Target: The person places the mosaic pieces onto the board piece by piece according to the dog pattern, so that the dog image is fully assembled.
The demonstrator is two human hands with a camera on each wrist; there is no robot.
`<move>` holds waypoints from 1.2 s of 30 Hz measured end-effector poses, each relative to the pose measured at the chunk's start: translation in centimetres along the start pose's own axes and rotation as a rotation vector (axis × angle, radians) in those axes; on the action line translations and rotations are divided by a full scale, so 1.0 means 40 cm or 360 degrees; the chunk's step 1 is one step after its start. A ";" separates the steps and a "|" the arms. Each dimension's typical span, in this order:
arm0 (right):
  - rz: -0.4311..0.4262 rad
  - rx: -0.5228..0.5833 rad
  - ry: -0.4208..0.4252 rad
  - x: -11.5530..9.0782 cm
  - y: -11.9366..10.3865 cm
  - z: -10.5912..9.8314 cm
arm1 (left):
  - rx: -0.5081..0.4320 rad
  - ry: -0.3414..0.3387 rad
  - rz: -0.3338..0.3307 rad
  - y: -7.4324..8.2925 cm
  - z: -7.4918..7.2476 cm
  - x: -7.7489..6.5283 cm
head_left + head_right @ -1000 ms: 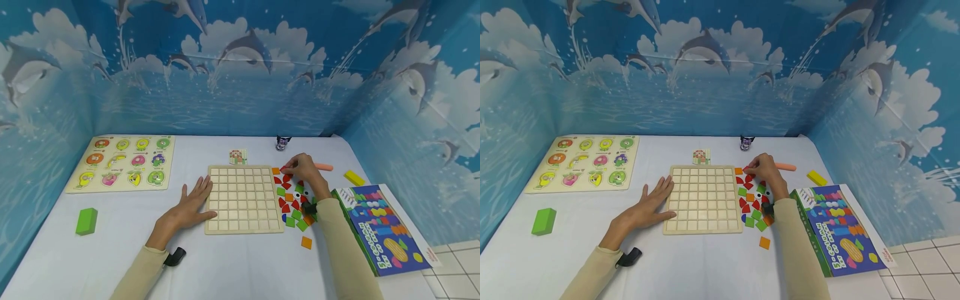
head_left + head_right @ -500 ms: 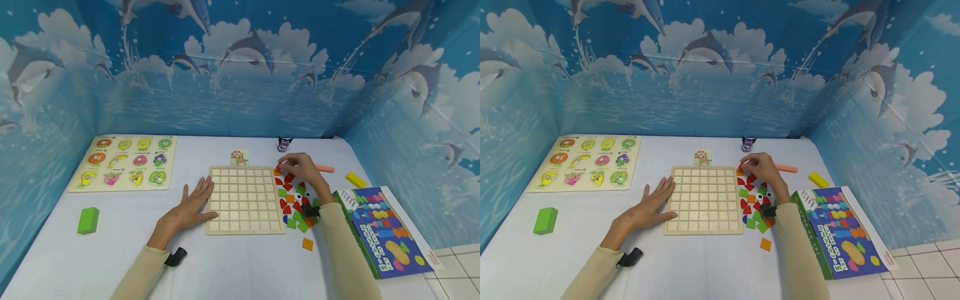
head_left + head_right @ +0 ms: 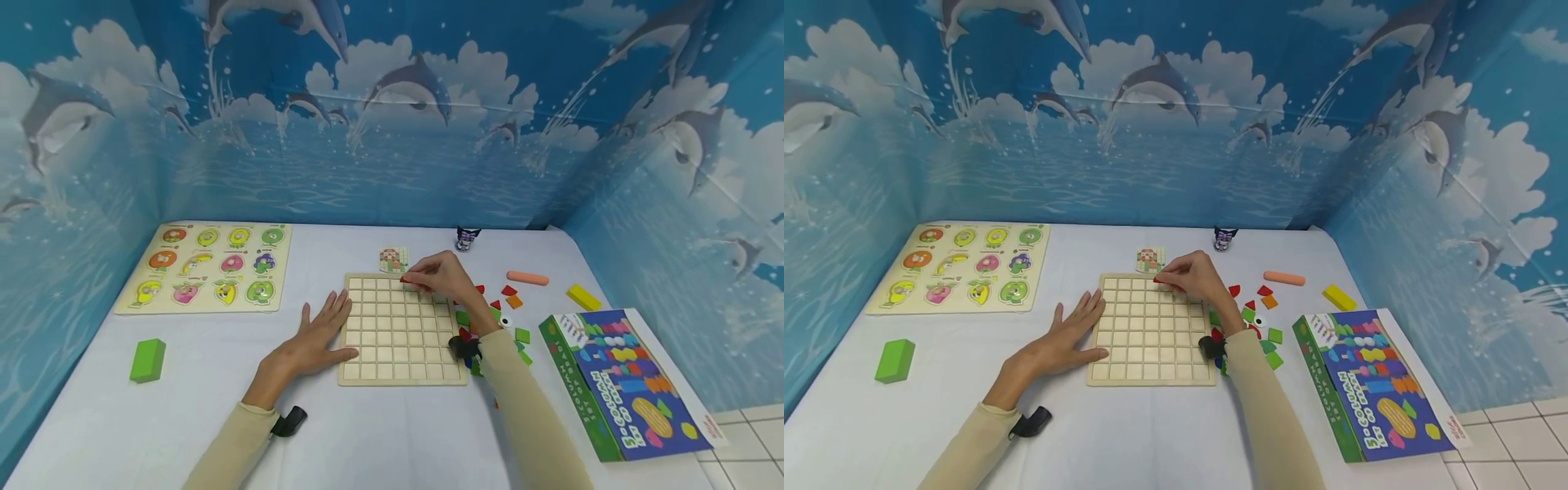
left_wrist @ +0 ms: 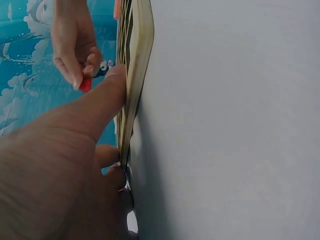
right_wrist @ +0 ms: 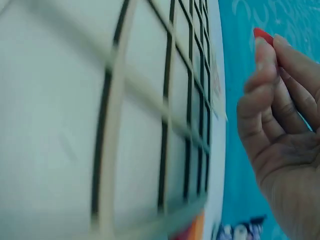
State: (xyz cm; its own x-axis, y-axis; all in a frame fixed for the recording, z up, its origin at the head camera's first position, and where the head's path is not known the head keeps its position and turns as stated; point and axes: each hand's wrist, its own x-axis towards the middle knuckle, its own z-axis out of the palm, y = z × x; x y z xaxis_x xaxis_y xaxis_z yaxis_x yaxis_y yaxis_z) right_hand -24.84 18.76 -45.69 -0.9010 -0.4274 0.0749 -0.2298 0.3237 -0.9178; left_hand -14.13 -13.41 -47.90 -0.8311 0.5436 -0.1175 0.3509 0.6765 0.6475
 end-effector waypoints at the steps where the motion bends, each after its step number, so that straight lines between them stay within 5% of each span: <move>1: -0.0015 0.0005 -0.0005 0.006 -0.001 0.011 | -0.0004 0.0001 0.0006 0.000 0.000 0.000; 8: -0.0015 -0.0027 -0.0098 0.051 -0.005 0.075 | -0.0040 0.0025 0.0038 -0.018 0.014 0.004; 20: 0.0062 -0.0358 -0.0110 0.101 -0.034 0.128 | -0.0028 -0.0002 0.0012 -0.011 0.007 0.004; 30: -0.0152 -0.0467 -0.0034 0.118 -0.024 0.151 | -0.0005 0.0004 -0.0023 -0.023 0.015 0.007; 36: -0.0149 -0.0498 -0.0041 0.119 -0.032 0.157 | -0.0029 0.0032 0.0013 -0.029 0.019 0.009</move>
State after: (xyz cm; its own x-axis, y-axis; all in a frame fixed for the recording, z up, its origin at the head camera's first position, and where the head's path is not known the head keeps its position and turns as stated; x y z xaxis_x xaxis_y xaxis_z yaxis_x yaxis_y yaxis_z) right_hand -26.52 10.99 -46.63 -0.8619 -0.4876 0.1393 -0.4167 0.5243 -0.7426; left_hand -14.51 -13.62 -49.26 -0.8369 0.5388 -0.0967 0.3501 0.6626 0.6621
